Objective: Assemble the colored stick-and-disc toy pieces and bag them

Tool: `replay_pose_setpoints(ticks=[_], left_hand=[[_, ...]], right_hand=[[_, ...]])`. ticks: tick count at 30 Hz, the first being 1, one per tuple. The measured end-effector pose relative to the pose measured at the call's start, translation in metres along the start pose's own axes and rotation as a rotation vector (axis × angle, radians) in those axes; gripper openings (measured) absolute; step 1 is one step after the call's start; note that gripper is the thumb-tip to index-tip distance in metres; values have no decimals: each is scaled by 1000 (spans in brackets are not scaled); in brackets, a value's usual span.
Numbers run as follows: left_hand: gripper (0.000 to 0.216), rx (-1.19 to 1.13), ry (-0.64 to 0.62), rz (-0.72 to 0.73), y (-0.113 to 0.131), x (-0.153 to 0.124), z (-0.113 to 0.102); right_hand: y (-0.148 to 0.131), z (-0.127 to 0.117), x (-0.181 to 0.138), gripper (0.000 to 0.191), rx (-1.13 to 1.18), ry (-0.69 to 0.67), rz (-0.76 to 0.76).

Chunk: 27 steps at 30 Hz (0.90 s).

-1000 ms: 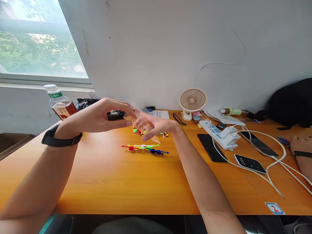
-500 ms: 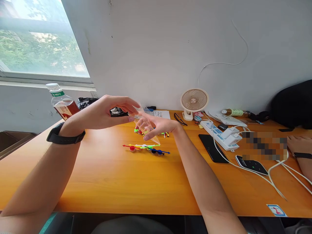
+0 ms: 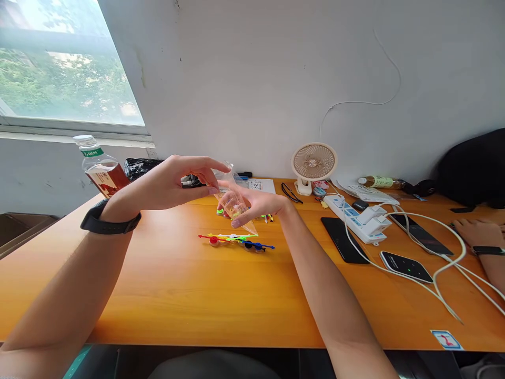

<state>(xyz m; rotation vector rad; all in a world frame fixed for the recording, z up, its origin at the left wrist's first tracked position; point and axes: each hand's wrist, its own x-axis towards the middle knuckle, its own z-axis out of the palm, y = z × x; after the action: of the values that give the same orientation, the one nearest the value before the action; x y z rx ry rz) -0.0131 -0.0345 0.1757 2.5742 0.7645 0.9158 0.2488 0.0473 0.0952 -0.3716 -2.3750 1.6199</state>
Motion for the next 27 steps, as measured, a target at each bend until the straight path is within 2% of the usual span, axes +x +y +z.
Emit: replay_pose_setpoints(ticks=[2, 4, 6, 9, 13, 19, 27], left_hand=[[40, -24, -3, -1, 1, -1, -1], [37, -63, -8, -4, 3, -3, -2], [34, -109, -17, -3, 4, -4, -4], [28, -153, -58, -3, 4, -6, -7], [17, -163, -132, 17, 3, -6, -10], [8, -114, -201, 14, 1, -6, -14], [6, -72, -262, -27, -4, -6, -14]], right_hand=[[-1, 1, 2, 121, 7, 10, -27], [-6, 4, 5, 118, 18, 77, -109], [-15, 9, 9, 104, 23, 220, -205], [-34, 17, 10, 74, 6, 404, -280], [-53, 25, 5, 53, -14, 343, -243], [-56, 26, 2, 43, -74, 332, -158], [-58, 25, -1, 34, -151, 232, -54]])
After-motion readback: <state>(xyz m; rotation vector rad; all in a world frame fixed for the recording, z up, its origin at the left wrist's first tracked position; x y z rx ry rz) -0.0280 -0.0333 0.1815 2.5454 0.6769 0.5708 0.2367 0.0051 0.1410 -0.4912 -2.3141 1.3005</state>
